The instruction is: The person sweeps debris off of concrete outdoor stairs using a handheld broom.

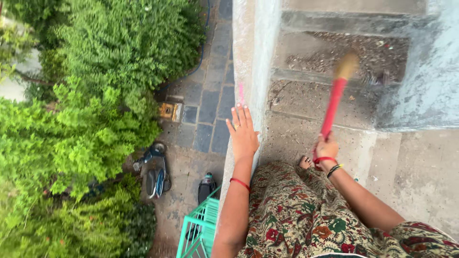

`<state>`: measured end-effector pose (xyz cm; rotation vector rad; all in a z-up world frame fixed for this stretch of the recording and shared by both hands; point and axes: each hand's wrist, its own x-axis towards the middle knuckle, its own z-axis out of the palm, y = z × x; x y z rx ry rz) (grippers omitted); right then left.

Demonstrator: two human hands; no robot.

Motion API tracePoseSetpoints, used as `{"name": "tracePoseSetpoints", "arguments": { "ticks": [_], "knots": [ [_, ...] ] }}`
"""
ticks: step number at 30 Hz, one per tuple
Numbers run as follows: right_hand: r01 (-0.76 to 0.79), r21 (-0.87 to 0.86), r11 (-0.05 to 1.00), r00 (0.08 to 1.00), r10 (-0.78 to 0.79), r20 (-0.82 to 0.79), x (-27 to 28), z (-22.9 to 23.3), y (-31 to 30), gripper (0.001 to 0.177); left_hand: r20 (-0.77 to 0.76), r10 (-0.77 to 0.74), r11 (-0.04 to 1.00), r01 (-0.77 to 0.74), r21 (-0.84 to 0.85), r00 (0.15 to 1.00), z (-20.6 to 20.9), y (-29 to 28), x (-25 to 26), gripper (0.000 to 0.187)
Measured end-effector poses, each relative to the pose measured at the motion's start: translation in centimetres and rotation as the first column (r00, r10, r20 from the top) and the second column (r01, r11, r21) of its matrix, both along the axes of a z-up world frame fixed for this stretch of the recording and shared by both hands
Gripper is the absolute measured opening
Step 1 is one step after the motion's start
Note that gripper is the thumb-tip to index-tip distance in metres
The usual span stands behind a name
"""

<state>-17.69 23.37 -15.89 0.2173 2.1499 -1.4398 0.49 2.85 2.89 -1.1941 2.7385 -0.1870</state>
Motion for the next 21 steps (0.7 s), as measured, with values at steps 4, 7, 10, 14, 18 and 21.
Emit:
{"name": "tracePoseSetpoints", "arguments": {
  "ticks": [4, 7, 10, 14, 18, 21],
  "knots": [
    [-0.275, 0.333, 0.902, 0.935, 0.332, -0.126, -3.2, 0.2, -0.3, 0.048, 0.019, -0.012, 1.0, 0.012, -0.004, 1.0, -0.1, -0.1, 0.2, 0.107],
    [-0.23, 0.581, 0.781, 0.786, 0.501, -0.363, -8.6, -0.6, 1.6, 0.039, 0.012, -0.007, 1.0, 0.007, -0.009, 1.0, -0.3, -0.6, 0.1, 0.106],
    [-0.095, 0.559, 0.824, 0.823, 0.38, -0.422, -14.2, -1.8, 4.8, 0.036, 0.034, -0.01, 1.0, 0.011, -0.027, 0.999, -0.5, -0.7, 0.4, 0.105],
    [-0.032, 0.827, 0.561, 0.882, 0.404, -0.24, -20.6, -2.4, 9.4, 0.042, 0.057, 0.008, 1.0, -0.007, -0.004, 0.998, -0.7, -0.8, 0.5, 0.105],
    [-0.253, 0.824, 0.507, 0.775, 0.616, -0.141, -20.8, 0.6, 13.5, 0.048, 0.019, 0.011, 1.0, -0.011, -0.025, 1.0, -1.0, -1.0, 1.0, 0.104],
    [-0.266, 0.775, 0.573, 0.722, 0.651, -0.234, -17.5, 2.2, 15.5, 0.056, -0.006, 0.01, 1.0, -0.01, -0.029, 1.0, -1.2, -1.1, 1.3, 0.104]
  ]
}}
